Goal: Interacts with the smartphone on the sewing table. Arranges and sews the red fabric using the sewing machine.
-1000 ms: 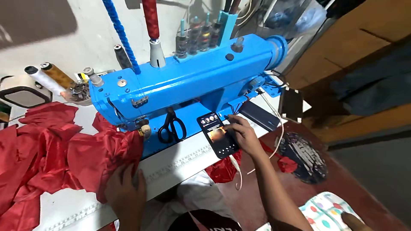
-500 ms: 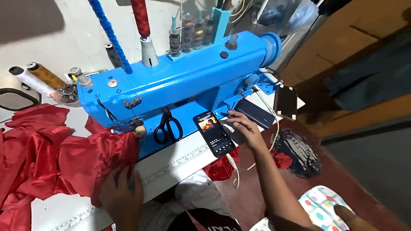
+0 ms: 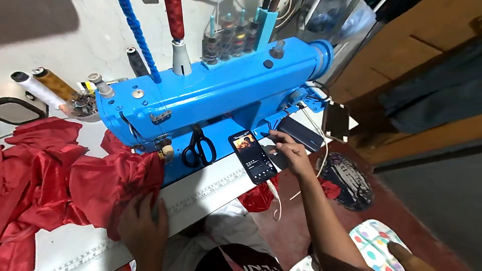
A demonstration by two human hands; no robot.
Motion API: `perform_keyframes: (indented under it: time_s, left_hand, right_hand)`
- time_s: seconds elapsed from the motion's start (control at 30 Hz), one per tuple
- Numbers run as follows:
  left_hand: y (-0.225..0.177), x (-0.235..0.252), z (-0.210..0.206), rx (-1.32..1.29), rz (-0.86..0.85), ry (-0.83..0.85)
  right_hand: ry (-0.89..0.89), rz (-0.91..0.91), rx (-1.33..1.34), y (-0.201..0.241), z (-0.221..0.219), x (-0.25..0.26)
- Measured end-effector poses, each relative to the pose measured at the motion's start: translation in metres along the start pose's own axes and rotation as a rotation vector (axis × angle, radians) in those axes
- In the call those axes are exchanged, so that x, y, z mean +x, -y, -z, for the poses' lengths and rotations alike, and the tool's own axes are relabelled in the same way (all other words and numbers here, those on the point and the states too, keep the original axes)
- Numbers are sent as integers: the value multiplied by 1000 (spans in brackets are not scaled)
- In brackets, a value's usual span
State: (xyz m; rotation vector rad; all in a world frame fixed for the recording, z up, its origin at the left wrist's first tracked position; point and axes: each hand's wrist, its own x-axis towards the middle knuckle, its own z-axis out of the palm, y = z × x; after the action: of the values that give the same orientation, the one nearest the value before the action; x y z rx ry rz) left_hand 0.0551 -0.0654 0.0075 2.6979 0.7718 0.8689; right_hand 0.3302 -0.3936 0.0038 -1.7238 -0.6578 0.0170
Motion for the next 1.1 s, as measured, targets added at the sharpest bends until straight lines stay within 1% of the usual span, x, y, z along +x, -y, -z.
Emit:
perform_keyframes:
  time_s: [0.17, 0.4, 0.63, 1.1]
  left_hand:
    - [0, 0, 0, -3, 3, -8]
    - [1, -1, -2, -4, 1, -14]
    - [1, 0, 0, -19, 1, -4]
    - [1, 0, -1, -6, -5, -17]
  right_hand:
    - [10, 1, -25, 2, -1, 0]
    - [60, 14, -135, 7, -6, 0]
    - [60, 30, -182, 4, -7, 0]
    - [39, 22, -137, 5, -5, 1]
